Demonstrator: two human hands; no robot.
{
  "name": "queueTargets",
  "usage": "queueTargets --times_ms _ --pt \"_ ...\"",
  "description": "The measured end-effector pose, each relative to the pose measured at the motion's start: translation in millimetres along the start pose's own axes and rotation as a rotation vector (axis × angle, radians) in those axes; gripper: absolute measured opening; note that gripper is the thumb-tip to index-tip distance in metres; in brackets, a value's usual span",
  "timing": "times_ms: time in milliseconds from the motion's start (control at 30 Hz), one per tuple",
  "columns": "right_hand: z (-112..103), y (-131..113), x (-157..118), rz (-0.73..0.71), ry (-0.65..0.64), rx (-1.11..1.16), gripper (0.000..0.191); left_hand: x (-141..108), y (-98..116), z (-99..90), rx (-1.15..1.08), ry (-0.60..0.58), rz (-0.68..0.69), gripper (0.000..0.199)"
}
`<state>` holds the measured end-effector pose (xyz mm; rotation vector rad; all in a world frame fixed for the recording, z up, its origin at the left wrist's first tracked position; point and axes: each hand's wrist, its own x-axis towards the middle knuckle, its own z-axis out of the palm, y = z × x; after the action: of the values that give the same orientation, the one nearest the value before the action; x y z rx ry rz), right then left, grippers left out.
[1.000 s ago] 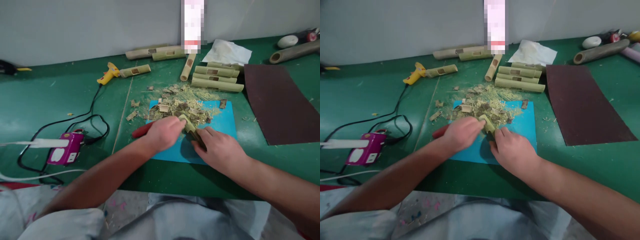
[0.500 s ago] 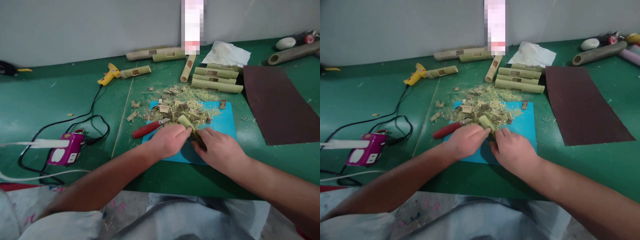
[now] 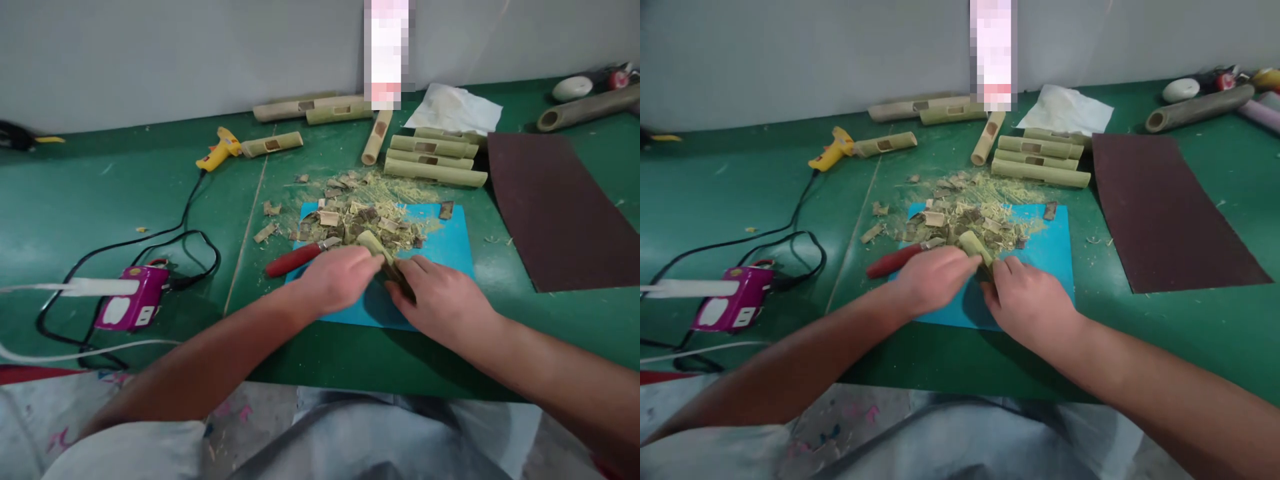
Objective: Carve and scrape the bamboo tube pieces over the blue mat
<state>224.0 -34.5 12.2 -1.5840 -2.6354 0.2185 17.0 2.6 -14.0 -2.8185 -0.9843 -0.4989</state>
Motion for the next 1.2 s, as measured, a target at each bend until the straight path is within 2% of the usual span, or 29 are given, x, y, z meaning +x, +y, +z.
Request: queueTargets --times_ms 100,233,300,433,533,667,733,867,967,1100,1200 --pt "0.4 0.0 -0.6 0.004 0.015 -0.007 0.028 -0.2 -0.3 1.0 0.038 -0.021 -0.074 0.041" --pt "0.7 -0.2 -1.0 -0.003 0.011 -0.004 0.028 0.1 -1.8 2.4 -0.019 -0.009 -0.044 0.039" --pt "0.5 -0.4 -0.7 0.007 0.015 -0.002 0.029 0.6 -2.6 1.3 -0.021 -0.019 -0.107 0.037" --pt "1.1 -0.3 -0.1 0.010 0.004 0.007 0.028 1.5 -2.2 -1.2 -0.067 -0.004 -0.061 0.036" --pt "3.1 0.7 -0.4 0.009 0.016 0.019 0.030 1.4 -1.4 -0.3 -0.054 0.016 -0.101 0.036" --pt "4.9 2.2 -1.0 0.005 0.028 0.032 0.029 0.3 -2.1 2.0 -0.062 0.008 -0.034 0.037" --pt "4.5 2.6 -0.9 0.016 0.033 0.038 0.029 -0.4 -3.0 2.1 -0.041 0.046 -0.130 0.036" --pt "3.8 2.7 -0.3 0.008 0.012 0.045 0.028 -0.9 -2.2 0.3 -0.065 0.006 -0.043 0.034" --pt "4.9 2.7 0.0 0.025 0.019 0.044 0.029 0.3 -0.4 -2.3 -0.062 0.015 -0.119 0.032" --pt "5.5 3.2 0.1 0.004 0.004 0.048 0.028 1.5 4.0 -5.6 -0.079 0.055 -0.047 0.028" --pt "4.5 3.4 0.0 0.012 0.007 0.055 0.028 1.9 5.0 -6.9 -0.120 0.096 -0.078 0.022"
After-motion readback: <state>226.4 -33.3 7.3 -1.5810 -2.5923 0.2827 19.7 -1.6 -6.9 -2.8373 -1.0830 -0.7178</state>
